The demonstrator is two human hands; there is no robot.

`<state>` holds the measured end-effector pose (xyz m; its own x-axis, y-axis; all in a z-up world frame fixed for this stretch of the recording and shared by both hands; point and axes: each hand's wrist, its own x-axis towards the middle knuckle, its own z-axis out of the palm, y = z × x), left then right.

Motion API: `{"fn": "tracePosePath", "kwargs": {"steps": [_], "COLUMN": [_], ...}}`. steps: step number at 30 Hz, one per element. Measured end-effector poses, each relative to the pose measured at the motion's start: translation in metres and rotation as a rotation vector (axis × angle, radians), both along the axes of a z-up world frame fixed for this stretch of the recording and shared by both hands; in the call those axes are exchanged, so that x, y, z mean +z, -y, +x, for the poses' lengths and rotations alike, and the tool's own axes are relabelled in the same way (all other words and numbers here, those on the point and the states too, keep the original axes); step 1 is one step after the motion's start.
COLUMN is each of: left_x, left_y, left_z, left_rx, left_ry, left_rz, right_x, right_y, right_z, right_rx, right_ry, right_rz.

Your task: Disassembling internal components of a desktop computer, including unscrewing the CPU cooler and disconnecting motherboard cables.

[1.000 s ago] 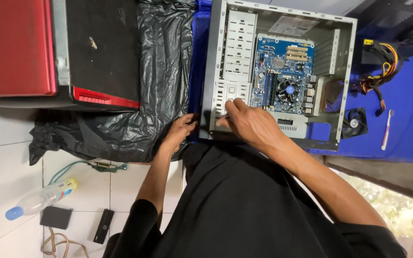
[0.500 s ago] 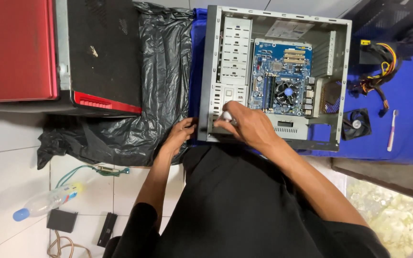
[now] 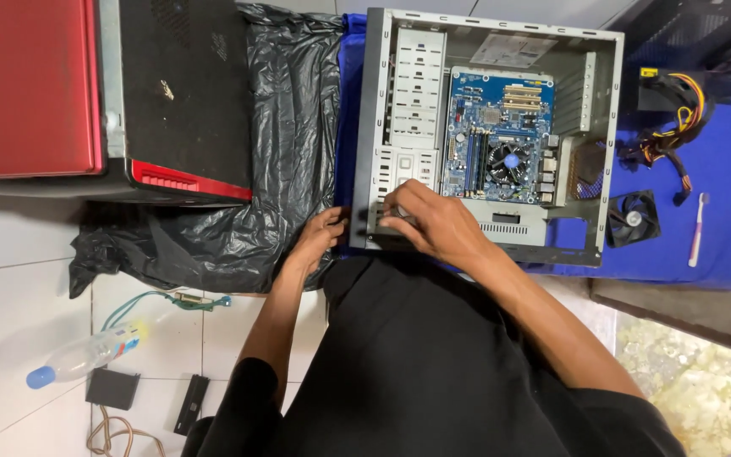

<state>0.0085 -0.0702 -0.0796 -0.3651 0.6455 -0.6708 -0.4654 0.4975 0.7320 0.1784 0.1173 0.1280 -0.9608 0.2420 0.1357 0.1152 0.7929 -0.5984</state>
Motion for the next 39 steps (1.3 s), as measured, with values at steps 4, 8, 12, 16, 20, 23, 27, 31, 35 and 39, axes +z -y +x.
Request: {"fn": "tracePosePath", "kwargs": {"steps": [4, 8, 12, 16, 20, 23, 27, 31, 35, 39], "left_x": [-0.024, -0.011, 0.007, 0.007, 0.001, 0.001, -0.003, 0.003, 0.013, 0.025], "left_y": [0.006, 0.004, -0.001, 0.001, 0.0, 0.003, 0.004, 0.001, 0.0, -0.002], "left_z": [-0.001, 0.001, 0.004, 0.004, 0.008, 0.009, 0.011, 0.016, 0.019, 0.023], "left_rx": [0.015, 0.017, 0.023, 0.029, 0.059, 0.061, 0.069, 0.111, 0.106, 0.104], "left_ry": [0.008, 0.014, 0.034, 0.047, 0.029, 0.027, 0.02, 0.011, -0.01, -0.024], "left_rz": [0.006, 0.008, 0.002, 0.017, 0.004, 0.001, 0.001, 0.013, 0.008, 0.028], "right_x": [0.002, -0.019, 0.027, 0.01, 0.018, 0.0, 0.043, 0.008, 0.02, 0.003], "right_y": [-0.003, -0.009, 0.001, 0.009, 0.006, -0.002, -0.016, -0.01, -0.01, -0.015], "right_z": [-0.004, 0.003, -0.004, 0.006, 0.007, 0.008, -0.003, 0.005, 0.001, 0.0], "right_rx": [-0.041, 0.007, 0.028, 0.051, 0.075, 0.081, 0.178, 0.08, 0.08, 0.067], "right_ry": [0.079, 0.019, 0.079, 0.077, 0.041, 0.026, 0.047, 0.082, 0.168, 0.035], "right_rz": [-0.159, -0.067, -0.099, 0.077, -0.106, -0.064, -0.238, -0.126, -0.192, -0.016]}}
